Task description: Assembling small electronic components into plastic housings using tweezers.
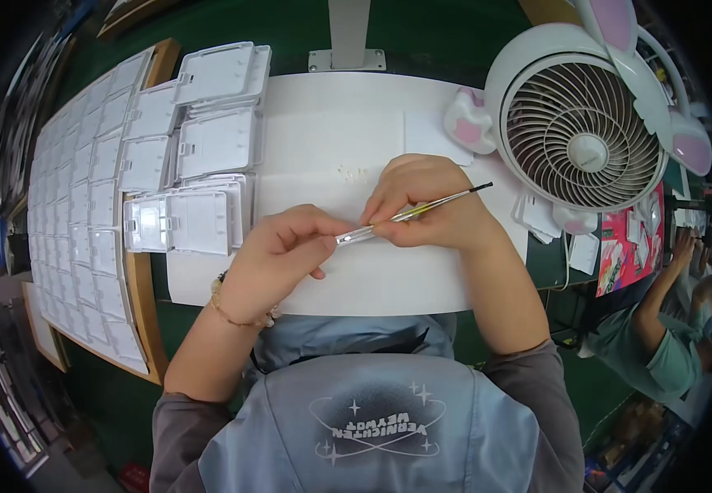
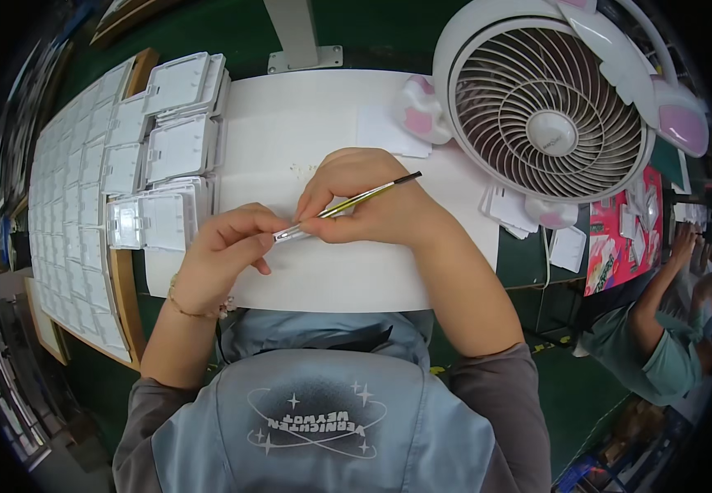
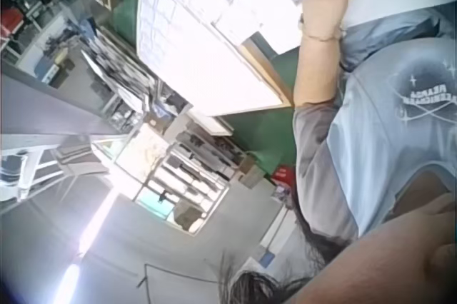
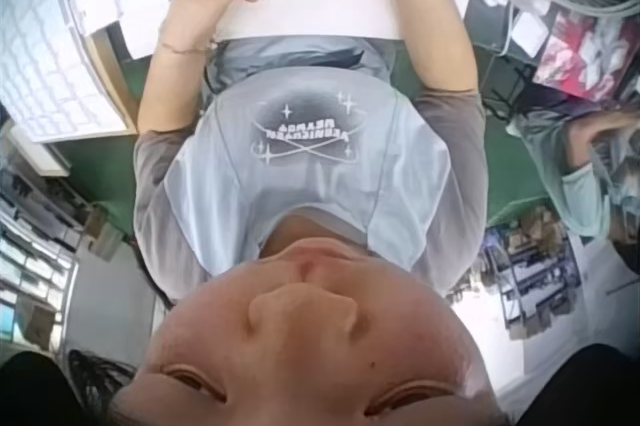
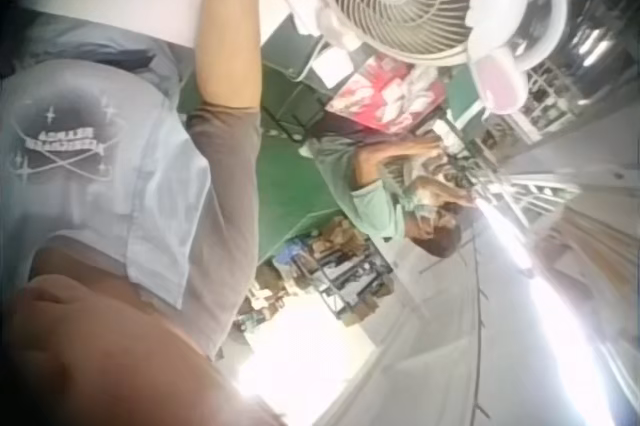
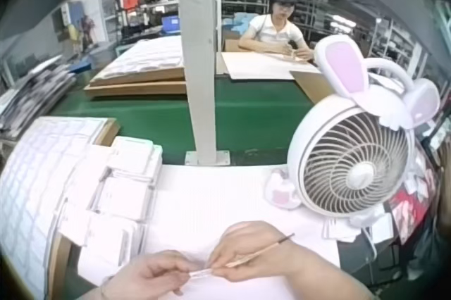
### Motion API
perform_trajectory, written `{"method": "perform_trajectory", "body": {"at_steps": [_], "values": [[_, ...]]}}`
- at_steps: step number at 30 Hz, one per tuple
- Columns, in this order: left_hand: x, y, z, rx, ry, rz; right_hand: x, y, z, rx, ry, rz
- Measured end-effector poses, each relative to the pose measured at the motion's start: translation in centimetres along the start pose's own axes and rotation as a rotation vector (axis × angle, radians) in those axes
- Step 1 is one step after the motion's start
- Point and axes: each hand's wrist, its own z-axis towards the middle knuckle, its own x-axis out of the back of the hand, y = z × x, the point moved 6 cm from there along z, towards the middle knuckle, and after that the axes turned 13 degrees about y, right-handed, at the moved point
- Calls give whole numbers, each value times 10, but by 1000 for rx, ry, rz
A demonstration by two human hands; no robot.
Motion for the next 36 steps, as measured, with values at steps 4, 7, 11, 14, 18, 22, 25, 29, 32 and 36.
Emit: {"method": "perform_trajectory", "body": {"at_steps": [4, 7, 11, 14, 18, 22, 25, 29, 32, 36], "values": [[-5, 16, -7, -64, 77, 249, -1, 2, -2, -33, -24, 61], [-8, 35, -11, -135, 93, 446, 0, 3, -4, -49, -32, 54], [-6, 41, -7, -170, 78, 556, 1, 1, -3, -56, -24, 40], [-4, 37, -3, -117, 69, 521, 0, 1, -3, -38, -19, 58], [-3, 36, -1, -83, 63, 500, 3, 2, -4, -85, -11, 28], [-2, 27, -3, -172, 97, 442, 5, 0, -4, -38, 4, 31], [-2, 18, -4, -197, 135, 366, 4, -1, -3, -35, 14, 3], [0, 12, -4, -220, 157, 308, 2, 0, -4, -43, 16, -14], [-1, 12, -5, -234, 154, 275, 2, -1, -4, -29, 29, -35], [0, 10, -5, -240, 165, 256, 2, -1, -4, -25, 50, -57]]}}
